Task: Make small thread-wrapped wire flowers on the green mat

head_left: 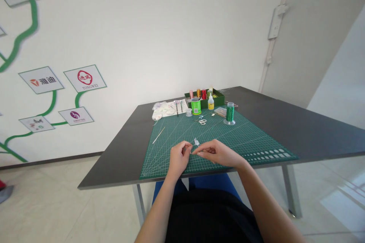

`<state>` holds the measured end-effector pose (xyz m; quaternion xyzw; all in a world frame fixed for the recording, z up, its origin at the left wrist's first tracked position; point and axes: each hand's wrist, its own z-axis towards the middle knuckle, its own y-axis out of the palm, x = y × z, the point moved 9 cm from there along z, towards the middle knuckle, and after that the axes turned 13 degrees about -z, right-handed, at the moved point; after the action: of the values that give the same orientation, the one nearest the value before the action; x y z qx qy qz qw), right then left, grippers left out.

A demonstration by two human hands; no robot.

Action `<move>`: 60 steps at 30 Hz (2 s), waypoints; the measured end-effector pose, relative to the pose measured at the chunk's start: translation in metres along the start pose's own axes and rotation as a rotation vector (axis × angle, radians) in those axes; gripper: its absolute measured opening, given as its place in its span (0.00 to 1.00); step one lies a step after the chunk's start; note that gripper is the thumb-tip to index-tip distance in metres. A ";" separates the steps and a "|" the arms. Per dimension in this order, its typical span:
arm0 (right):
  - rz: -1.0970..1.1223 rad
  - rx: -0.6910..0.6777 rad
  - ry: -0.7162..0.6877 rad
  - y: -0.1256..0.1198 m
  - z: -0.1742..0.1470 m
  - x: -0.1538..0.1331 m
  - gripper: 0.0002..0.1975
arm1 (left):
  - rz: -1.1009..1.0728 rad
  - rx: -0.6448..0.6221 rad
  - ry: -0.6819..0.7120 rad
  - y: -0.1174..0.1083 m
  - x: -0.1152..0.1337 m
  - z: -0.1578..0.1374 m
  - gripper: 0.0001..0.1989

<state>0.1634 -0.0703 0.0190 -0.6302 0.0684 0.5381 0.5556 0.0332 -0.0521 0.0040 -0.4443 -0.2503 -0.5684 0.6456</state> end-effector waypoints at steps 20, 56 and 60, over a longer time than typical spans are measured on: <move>-0.127 -0.008 -0.014 -0.033 0.039 0.013 0.22 | 0.001 -0.094 0.093 0.009 0.010 -0.002 0.08; 0.469 0.110 0.084 0.021 0.015 0.050 0.27 | -0.108 0.016 -0.005 -0.002 -0.004 0.002 0.08; 0.445 0.147 0.079 0.021 0.013 0.051 0.25 | -0.089 0.017 -0.007 -0.003 -0.005 0.002 0.08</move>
<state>0.1617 -0.0418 -0.0299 -0.5780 0.2663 0.6158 0.4645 0.0297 -0.0473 0.0015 -0.4294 -0.2769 -0.5928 0.6226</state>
